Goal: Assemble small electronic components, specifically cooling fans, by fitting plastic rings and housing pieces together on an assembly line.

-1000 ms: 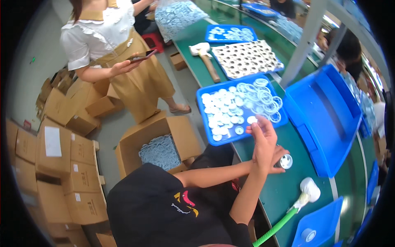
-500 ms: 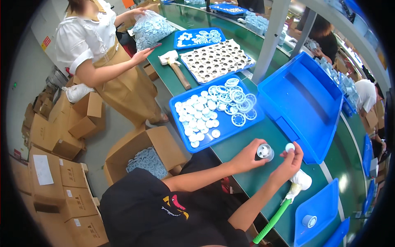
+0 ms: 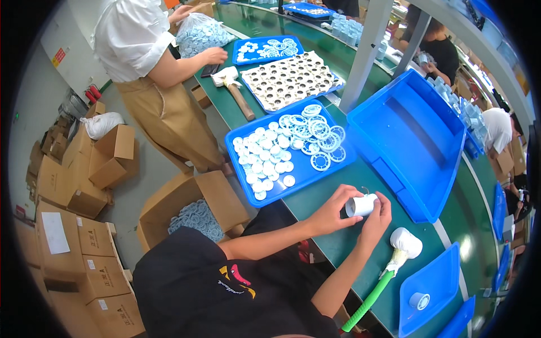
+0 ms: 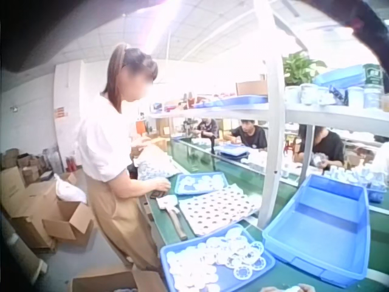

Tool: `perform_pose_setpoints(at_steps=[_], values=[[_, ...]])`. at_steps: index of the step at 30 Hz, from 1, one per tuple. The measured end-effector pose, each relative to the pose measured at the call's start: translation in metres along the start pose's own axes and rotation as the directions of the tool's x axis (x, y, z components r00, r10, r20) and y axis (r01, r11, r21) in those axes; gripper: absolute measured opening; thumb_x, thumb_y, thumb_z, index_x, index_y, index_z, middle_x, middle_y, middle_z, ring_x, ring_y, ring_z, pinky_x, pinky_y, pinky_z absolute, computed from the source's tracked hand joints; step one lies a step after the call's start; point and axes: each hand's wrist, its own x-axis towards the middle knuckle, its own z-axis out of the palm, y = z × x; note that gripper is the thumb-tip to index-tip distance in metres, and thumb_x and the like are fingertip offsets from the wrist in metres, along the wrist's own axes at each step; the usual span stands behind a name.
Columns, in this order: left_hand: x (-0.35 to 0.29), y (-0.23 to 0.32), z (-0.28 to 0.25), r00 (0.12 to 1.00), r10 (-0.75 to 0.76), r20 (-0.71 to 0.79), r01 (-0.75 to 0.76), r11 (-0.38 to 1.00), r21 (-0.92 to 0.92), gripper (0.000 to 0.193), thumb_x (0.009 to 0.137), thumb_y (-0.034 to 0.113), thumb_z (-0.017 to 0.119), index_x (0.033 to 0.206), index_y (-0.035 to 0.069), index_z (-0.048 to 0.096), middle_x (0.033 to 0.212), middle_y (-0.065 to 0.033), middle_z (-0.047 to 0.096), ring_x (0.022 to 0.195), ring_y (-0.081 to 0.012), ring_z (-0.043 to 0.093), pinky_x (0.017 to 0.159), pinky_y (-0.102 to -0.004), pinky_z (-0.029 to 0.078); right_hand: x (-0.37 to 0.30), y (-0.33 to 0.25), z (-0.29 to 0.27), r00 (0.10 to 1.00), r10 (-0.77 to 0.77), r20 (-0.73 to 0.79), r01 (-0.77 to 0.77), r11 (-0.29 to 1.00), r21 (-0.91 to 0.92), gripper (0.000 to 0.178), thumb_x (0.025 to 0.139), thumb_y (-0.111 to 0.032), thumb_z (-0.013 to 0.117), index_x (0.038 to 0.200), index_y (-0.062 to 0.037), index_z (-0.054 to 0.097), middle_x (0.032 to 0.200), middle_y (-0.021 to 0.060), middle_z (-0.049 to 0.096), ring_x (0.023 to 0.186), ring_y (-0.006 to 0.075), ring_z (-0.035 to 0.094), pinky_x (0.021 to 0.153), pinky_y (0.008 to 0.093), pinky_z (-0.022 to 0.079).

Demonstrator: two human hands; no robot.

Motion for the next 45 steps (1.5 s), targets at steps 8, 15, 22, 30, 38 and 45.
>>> perform_pose_setpoints(at_steps=[8,15,22,30,38,45], values=[[-0.001,-0.007,0.004,0.999,0.04,-0.024,-0.044,0.981,-0.19,0.054,0.091,0.018,0.076,0.137,0.007,0.049,0.138,-0.0125,0.047,0.126,-0.0281,0.052,0.104,-0.0388,0.045,0.0,0.005,0.002,0.997,0.074,0.025,-0.078,0.973,0.218,0.022,0.102,-0.008,0.053,0.116,0.0029,0.066,0.107,0.0107,0.069,0.095,0.0166,0.064,0.084,0.0305,0.051],[0.0,-0.002,0.003,0.998,0.066,-0.025,-0.063,0.995,0.083,0.055,0.092,0.018,0.073,0.139,0.006,0.048,0.132,-0.0165,0.055,0.125,-0.033,0.055,0.106,-0.0408,0.044,-0.001,-0.001,0.005,0.992,-0.05,-0.114,0.062,0.993,0.097,0.022,0.104,-0.009,0.053,0.117,0.005,0.064,0.108,0.0113,0.068,0.095,0.0161,0.065,0.085,0.031,0.054],[0.003,0.0,0.004,0.991,0.115,0.065,-0.127,0.968,0.218,0.063,0.089,0.01,0.071,0.147,0.009,0.046,0.143,-0.018,0.05,0.133,-0.0383,0.05,0.112,-0.0454,0.042,-0.005,-0.007,0.016,0.957,-0.258,-0.131,0.222,0.946,-0.235,0.02,0.103,-0.009,0.055,0.115,0.003,0.066,0.107,0.0117,0.066,0.092,0.0201,0.065,0.076,0.0337,0.053],[0.003,0.0,0.005,0.998,0.042,0.037,-0.048,0.985,0.168,0.058,0.089,0.009,0.071,0.143,0.01,0.053,0.144,-0.0184,0.048,0.133,-0.0392,0.05,0.108,-0.0448,0.046,-0.004,-0.001,0.016,0.962,-0.253,-0.103,0.22,0.941,-0.257,0.021,0.102,-0.008,0.054,0.114,0.0043,0.066,0.107,0.0149,0.066,0.09,0.026,0.067,0.075,0.0373,0.054],[0.001,-0.005,0.007,0.989,0.117,0.086,-0.138,0.941,0.309,0.061,0.088,0.008,0.071,0.145,0.008,0.05,0.141,-0.0203,0.049,0.13,-0.041,0.051,0.108,-0.0462,0.046,-0.008,-0.006,0.017,0.947,-0.312,-0.074,0.251,0.866,-0.433,0.02,0.101,-0.007,0.053,0.111,0.0033,0.066,0.104,0.019,0.064,0.089,0.035,0.065,0.077,0.0441,0.05],[0.0,-0.009,0.008,0.987,0.136,0.084,-0.156,0.935,0.319,0.066,0.087,0.008,0.072,0.148,0.006,0.047,0.141,-0.0216,0.049,0.13,-0.0411,0.051,0.109,-0.0459,0.045,-0.009,-0.004,0.018,0.931,-0.36,-0.068,0.287,0.832,-0.475,0.018,0.101,-0.007,0.054,0.109,0.0028,0.067,0.101,0.0175,0.062,0.083,0.0324,0.063,0.072,0.0434,0.049]])
